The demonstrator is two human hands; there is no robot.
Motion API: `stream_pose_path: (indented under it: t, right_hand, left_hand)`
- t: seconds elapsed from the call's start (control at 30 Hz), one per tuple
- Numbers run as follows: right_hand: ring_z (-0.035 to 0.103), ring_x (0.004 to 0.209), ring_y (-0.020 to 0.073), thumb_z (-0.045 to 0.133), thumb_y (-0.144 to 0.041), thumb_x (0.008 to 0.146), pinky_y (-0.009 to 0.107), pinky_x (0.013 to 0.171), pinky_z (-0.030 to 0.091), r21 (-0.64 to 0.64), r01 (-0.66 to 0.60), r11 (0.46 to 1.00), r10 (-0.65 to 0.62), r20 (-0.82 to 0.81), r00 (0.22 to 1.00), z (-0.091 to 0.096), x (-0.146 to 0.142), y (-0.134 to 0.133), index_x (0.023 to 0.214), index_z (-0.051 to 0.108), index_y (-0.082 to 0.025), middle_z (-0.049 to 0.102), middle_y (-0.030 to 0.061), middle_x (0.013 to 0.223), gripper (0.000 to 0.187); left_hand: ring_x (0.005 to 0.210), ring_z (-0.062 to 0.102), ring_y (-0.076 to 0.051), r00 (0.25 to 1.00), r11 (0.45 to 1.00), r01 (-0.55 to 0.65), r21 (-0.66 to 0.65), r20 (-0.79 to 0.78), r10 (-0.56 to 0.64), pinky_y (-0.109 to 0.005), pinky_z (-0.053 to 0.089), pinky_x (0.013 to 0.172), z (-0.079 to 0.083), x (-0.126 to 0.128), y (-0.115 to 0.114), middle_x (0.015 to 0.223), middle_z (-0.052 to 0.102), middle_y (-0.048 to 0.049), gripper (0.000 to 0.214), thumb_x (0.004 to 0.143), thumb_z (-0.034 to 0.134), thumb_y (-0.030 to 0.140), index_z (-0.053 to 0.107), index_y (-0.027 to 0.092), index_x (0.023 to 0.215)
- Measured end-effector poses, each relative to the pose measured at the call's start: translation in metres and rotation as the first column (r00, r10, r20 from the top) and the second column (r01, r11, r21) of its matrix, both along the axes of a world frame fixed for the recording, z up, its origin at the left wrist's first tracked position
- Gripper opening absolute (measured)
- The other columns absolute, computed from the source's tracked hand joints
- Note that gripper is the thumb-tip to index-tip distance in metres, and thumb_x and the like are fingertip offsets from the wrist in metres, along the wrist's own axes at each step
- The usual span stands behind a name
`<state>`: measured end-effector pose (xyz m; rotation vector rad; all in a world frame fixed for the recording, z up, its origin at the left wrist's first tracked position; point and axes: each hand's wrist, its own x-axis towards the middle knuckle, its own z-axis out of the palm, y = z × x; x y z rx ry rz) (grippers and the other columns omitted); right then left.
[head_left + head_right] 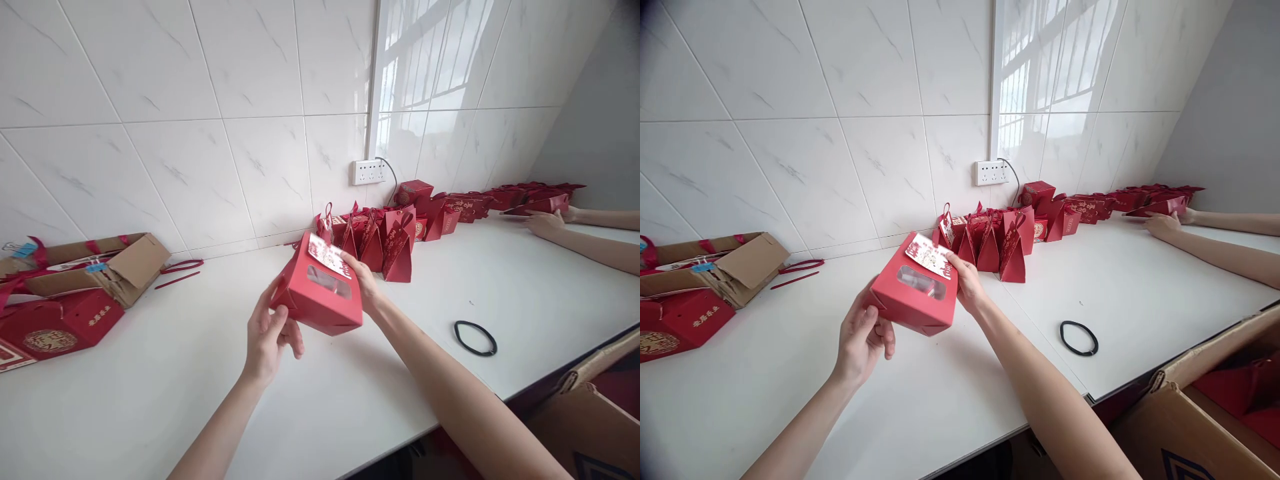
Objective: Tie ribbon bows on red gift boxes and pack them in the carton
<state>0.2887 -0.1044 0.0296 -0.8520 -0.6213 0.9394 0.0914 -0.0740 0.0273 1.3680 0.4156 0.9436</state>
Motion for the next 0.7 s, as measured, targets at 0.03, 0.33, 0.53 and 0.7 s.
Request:
stream_pose_path:
  t: [0.03, 0.33, 0.53, 0.7]
  right_hand:
    - [0.066, 0.073, 0.0181, 0.065, -0.038, 0.076, 0.030, 0.072, 0.053, 0.077, -0.024, 0.997, 0.031, -0.084, 0.996, 0.000, 0.004, 0.001, 0.085, 0.065, -0.015, 0.071, 0.0056, 0.082, 0.025]
    - [0.057, 0.059, 0.0112, 0.074, -0.040, 0.068, 0.028, 0.068, 0.053, 0.307, -0.168, 0.937, 0.160, 0.049, 0.986, 0.000, 0.027, -0.056, 0.071, 0.057, -0.022, 0.060, -0.0053, 0.064, 0.024]
    - [0.062, 0.055, 0.0123, 0.078, -0.034, 0.067, 0.022, 0.050, 0.049, -0.030, -0.270, 0.962, 0.264, 0.347, 0.900, 0.039, 0.040, -0.130, 0.070, 0.065, -0.012, 0.065, 0.0018, 0.063, 0.026]
    - [0.058, 0.055, 0.0092, 0.073, -0.038, 0.073, 0.019, 0.049, 0.045, -0.066, -0.257, 0.964, 0.263, 0.371, 0.891, 0.063, 0.049, -0.180, 0.071, 0.060, -0.014, 0.062, -0.0007, 0.062, 0.028]
  left_hand:
    - [0.034, 0.053, -0.014, 0.999, 0.998, -0.049, 0.041, -0.023, 0.050, -0.023, 0.044, 0.035, -0.001, 0.001, 0.000, 0.046, 0.058, 0.0063, 0.083, 0.076, 0.062, 0.052, 0.025, 0.020, 0.143]
    - [0.047, 0.058, -0.015, 0.892, 0.961, 0.182, 0.207, -0.445, -0.073, -0.028, 0.050, 0.048, -0.037, 0.003, 0.024, 0.063, 0.065, -0.0034, 0.057, 0.080, 0.046, 0.065, 0.061, 0.015, 0.101]
    - [0.047, 0.056, -0.015, 0.855, 0.971, 0.098, 0.219, -0.517, 0.030, -0.027, 0.051, 0.046, -0.035, 0.008, 0.027, 0.059, 0.063, -0.0020, 0.054, 0.073, 0.050, 0.067, 0.066, 0.017, 0.087]
    - [0.046, 0.055, -0.015, 0.841, 0.975, -0.001, 0.221, -0.527, 0.120, -0.026, 0.054, 0.045, -0.034, 0.006, 0.028, 0.056, 0.063, -0.0008, 0.053, 0.064, 0.057, 0.068, 0.068, 0.019, 0.080]
